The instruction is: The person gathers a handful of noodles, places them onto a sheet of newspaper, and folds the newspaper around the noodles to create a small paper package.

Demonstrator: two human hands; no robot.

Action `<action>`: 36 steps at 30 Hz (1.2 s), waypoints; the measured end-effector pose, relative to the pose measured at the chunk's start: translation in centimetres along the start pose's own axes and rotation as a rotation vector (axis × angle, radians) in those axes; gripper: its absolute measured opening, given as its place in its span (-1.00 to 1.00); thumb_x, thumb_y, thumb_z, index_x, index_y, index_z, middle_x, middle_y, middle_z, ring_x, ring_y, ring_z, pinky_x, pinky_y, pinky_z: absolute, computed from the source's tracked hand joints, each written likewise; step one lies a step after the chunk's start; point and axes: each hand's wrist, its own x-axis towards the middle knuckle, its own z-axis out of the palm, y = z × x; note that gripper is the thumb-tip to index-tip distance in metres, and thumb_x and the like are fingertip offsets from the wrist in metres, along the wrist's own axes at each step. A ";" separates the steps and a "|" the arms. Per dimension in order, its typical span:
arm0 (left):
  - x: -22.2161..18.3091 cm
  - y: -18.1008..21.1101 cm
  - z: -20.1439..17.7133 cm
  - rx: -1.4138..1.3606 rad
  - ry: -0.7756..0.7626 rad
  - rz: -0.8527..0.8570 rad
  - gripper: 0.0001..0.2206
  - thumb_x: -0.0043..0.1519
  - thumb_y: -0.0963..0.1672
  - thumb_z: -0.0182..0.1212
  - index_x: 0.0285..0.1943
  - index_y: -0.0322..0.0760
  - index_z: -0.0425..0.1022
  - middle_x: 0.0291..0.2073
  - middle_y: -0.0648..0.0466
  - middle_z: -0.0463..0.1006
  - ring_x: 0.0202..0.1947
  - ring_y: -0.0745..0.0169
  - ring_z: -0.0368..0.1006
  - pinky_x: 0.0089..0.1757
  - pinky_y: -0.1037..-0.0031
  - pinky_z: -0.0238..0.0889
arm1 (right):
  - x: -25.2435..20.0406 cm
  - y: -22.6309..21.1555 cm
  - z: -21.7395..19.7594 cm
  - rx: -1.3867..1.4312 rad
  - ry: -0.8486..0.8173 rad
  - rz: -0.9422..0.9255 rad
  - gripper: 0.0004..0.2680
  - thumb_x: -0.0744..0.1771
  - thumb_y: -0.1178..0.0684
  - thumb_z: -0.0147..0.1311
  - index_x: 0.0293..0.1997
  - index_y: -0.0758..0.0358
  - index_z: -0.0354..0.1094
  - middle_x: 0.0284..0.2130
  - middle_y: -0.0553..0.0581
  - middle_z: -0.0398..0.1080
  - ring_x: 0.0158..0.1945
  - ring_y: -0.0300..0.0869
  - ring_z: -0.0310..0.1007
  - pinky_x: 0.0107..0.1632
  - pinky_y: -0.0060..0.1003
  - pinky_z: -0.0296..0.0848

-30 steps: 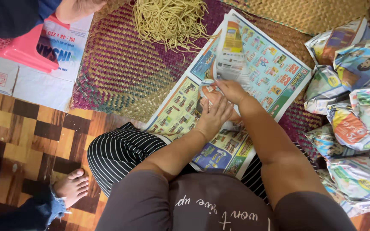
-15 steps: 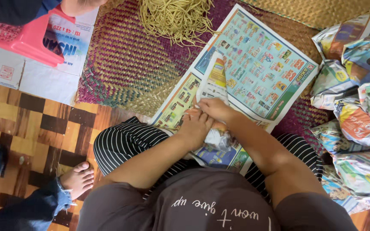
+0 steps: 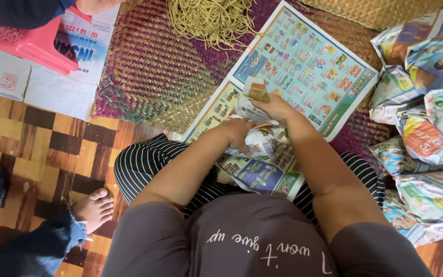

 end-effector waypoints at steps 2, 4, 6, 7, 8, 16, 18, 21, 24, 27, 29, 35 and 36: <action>-0.7 0.2 0.2 0.006 0.001 0.006 0.06 -0.08 0.20 0.47 0.60 -0.12 0.03 0.43 -0.15 0.28 0.44 -0.22 0.19 0.32 -0.07 0.04 | -3.4 -0.7 -1.1 -0.037 -0.040 -0.028 -0.48 0.33 -0.43 0.03 0.20 0.25 0.41 0.12 0.39 0.44 0.30 0.20 0.32 0.32 0.06 0.27; -1.2 0.5 0.4 0.008 0.037 -0.015 0.02 -0.07 0.18 0.47 0.59 -0.10 0.06 0.42 -0.12 0.28 0.44 -0.21 0.17 0.32 -0.06 0.03 | -6.5 -0.9 -1.0 0.024 -0.060 -0.045 -0.51 0.36 -0.38 -0.01 0.20 0.27 0.42 0.13 0.38 0.44 0.30 0.17 0.32 0.33 0.02 0.25; -1.7 1.0 0.9 0.015 0.069 -0.032 -0.01 -0.05 0.17 0.47 0.58 -0.08 0.09 0.42 -0.09 0.29 0.45 -0.19 0.15 0.32 -0.05 0.01 | -9.0 -0.6 -0.6 0.090 -0.076 -0.059 -0.54 0.39 -0.33 -0.05 0.21 0.30 0.43 0.13 0.36 0.44 0.31 0.13 0.32 0.35 -0.01 0.24; -1.8 1.2 1.2 -0.018 0.114 -0.057 -0.03 -0.05 0.15 0.49 0.56 -0.06 0.13 0.41 -0.11 0.27 0.43 -0.25 0.16 0.30 -0.09 0.04 | -9.9 -0.3 -0.3 0.111 -0.063 -0.050 -0.55 0.39 -0.31 -0.03 0.22 0.31 0.41 0.14 0.36 0.44 0.32 0.11 0.32 0.34 -0.01 0.24; -2.0 1.5 1.6 -0.050 0.156 -0.082 -0.05 -0.06 0.14 0.50 0.55 -0.05 0.16 0.40 -0.14 0.25 0.41 -0.32 0.16 0.28 -0.13 0.07 | -10.8 0.1 0.1 0.133 -0.049 -0.039 -0.56 0.40 -0.29 -0.01 0.23 0.32 0.39 0.14 0.35 0.43 0.32 0.10 0.31 0.34 -0.02 0.24; -7.2 1.7 5.2 -0.241 0.696 0.088 -0.15 -0.23 0.03 0.66 0.24 -0.15 0.26 0.11 -0.12 0.22 0.22 -0.35 0.25 0.20 0.03 0.26 | -12.7 2.7 2.4 0.362 -0.044 -0.093 -0.56 0.41 -0.29 -0.01 0.27 0.28 0.37 0.23 0.25 0.36 0.37 0.04 0.23 0.45 -0.04 0.09; -9.2 2.3 3.8 -0.392 0.744 0.119 -0.10 -0.23 0.01 0.68 0.27 -0.13 0.17 0.24 -0.17 0.14 0.27 -0.43 0.19 0.20 -0.06 0.28 | -12.5 3.3 2.5 0.425 -0.037 -0.112 -0.60 0.41 -0.27 0.04 0.23 0.26 0.42 0.17 0.17 0.42 0.33 -0.01 0.29 0.42 -0.07 0.14; -10.6 2.3 1.4 -0.531 0.544 0.044 0.16 -0.13 0.00 0.69 0.61 -0.14 -0.15 0.49 -0.30 0.03 0.44 -0.46 0.02 0.36 -0.06 0.03 | -12.7 3.7 2.2 0.309 -0.070 -0.150 -0.60 0.40 -0.24 0.06 0.22 0.29 0.42 0.20 0.24 0.41 0.34 0.05 0.29 0.41 -0.02 0.15; -8.4 0.2 0.8 -0.422 0.446 -0.013 -0.26 -0.03 0.11 0.56 0.35 -0.07 0.44 0.22 -0.06 0.52 0.28 -0.29 0.31 0.29 0.08 0.17 | -14.1 2.1 1.9 0.207 -0.096 -0.168 -0.60 0.41 -0.27 0.01 0.23 0.21 0.43 0.20 0.17 0.42 0.34 0.03 0.31 0.40 -0.03 0.17; -6.5 -0.5 0.1 -0.238 0.364 -0.192 -0.47 0.02 0.24 0.38 0.22 0.50 0.51 0.13 -0.01 0.49 0.27 0.04 0.36 0.23 0.31 0.27 | -14.7 0.0 1.3 -0.011 -0.085 -0.277 -0.74 0.39 -0.01 0.06 0.20 0.20 0.44 0.18 0.23 0.44 0.29 0.05 0.37 0.40 0.04 0.20; -4.4 -0.3 -0.4 -0.092 0.404 -0.195 -0.67 0.08 0.23 0.26 0.04 0.62 0.58 0.01 0.06 0.52 0.13 0.05 0.49 0.20 0.33 0.28 | -12.8 1.8 1.0 -0.274 0.060 -0.422 -0.71 0.31 0.06 0.15 0.18 -0.02 0.45 0.04 0.23 0.49 0.15 0.27 0.42 0.21 0.17 0.37; -2.3 -0.3 -0.8 0.105 0.426 -0.096 -0.75 0.12 0.06 0.18 -0.02 0.41 0.57 -0.17 0.25 0.67 -0.06 0.06 0.60 0.04 0.18 0.42 | -10.1 3.3 1.6 -0.484 0.199 -0.415 -0.73 0.33 0.17 -0.04 0.09 -0.14 0.42 -0.12 0.18 0.57 0.00 0.19 0.53 0.08 0.08 0.49; -2.6 -0.1 -1.3 0.104 0.426 -0.098 -0.75 0.12 0.06 0.18 -0.02 0.41 0.57 -0.17 0.25 0.67 -0.06 0.06 0.60 0.04 0.18 0.42 | -9.9 3.7 1.6 -0.485 0.198 -0.416 -0.73 0.33 0.17 -0.04 0.09 -0.14 0.42 -0.12 0.18 0.57 0.00 0.19 0.53 0.08 0.08 0.49</action>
